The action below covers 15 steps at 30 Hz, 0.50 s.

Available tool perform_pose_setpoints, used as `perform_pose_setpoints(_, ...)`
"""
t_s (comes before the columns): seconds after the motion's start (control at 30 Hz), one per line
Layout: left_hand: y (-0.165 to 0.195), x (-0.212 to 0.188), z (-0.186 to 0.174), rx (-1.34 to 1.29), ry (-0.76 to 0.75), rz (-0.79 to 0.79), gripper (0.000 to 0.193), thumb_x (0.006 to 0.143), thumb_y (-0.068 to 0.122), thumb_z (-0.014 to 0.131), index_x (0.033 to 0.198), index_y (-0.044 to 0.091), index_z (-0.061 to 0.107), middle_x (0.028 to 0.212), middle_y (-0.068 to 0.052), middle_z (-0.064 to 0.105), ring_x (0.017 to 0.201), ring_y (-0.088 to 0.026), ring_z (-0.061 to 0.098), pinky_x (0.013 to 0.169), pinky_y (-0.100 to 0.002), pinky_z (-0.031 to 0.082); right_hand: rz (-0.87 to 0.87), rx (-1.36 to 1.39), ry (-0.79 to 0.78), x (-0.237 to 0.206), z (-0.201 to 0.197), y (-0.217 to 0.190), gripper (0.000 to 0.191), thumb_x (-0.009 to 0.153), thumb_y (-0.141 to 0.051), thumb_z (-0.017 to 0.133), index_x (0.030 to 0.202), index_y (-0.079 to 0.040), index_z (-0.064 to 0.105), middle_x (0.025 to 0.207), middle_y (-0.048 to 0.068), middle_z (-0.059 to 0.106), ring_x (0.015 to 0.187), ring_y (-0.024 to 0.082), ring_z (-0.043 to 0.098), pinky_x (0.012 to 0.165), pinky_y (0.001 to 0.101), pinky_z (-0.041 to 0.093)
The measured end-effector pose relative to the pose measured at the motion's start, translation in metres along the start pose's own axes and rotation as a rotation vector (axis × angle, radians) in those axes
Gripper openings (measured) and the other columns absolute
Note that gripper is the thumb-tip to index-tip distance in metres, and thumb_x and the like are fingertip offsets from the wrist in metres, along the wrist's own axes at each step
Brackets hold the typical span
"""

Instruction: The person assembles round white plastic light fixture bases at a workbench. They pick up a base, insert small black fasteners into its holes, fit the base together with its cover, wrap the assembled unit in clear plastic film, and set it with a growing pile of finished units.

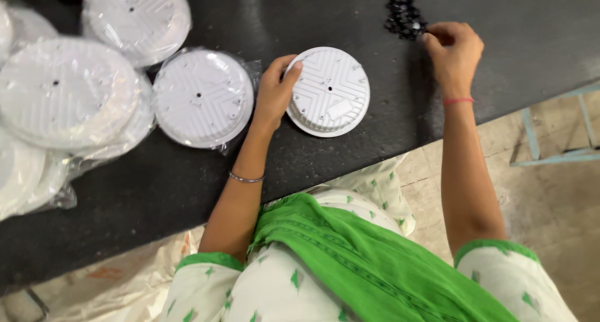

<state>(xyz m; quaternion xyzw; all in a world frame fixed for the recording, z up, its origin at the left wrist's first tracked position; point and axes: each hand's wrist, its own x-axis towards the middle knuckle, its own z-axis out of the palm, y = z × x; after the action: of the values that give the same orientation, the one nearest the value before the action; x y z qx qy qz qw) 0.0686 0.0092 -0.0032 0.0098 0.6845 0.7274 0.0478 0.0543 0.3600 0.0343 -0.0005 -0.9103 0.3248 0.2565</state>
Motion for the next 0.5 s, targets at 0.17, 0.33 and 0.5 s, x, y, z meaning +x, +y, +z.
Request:
perform_pose_setpoints(0.17,-0.004,0.003,0.008,-0.052,-0.003,0.028,0.04,0.101,0.029,0.065,0.126,-0.002,0.064,0.118,-0.011,0.072,0.11,-0.016,0.067,0.095,-0.029,0.054,-0.015,0.301,-0.235,-0.028,-0.007,-0.079,0.013,0.099,-0.007,0.08,0.112,-0.006,0.079,0.11,0.007,0.076,0.096,0.019,0.075,0.086,0.0301,0.061)
perform_pose_setpoints(0.33,-0.004,0.005,0.013,-0.051,-0.019,0.083,0.042,0.101,0.031,0.065,0.126,-0.003,0.065,0.119,-0.012,0.072,0.11,-0.017,0.068,0.096,-0.03,0.055,-0.172,0.202,-0.428,-0.057,0.002,-0.144,0.016,0.093,-0.005,0.079,0.109,-0.004,0.077,0.102,0.011,0.073,0.089,0.02,0.076,0.078,0.03,0.06)
perform_pose_setpoints(0.5,0.0,0.005,0.017,0.001,-0.015,0.072,0.045,0.102,0.034,0.063,0.128,-0.002,0.063,0.119,-0.012,0.072,0.11,-0.018,0.069,0.095,-0.031,0.056,-0.249,0.133,-0.407,-0.054,0.004,-0.156,0.017,0.093,-0.007,0.08,0.11,-0.006,0.077,0.101,0.009,0.072,0.088,0.021,0.075,0.076,0.0306,0.059)
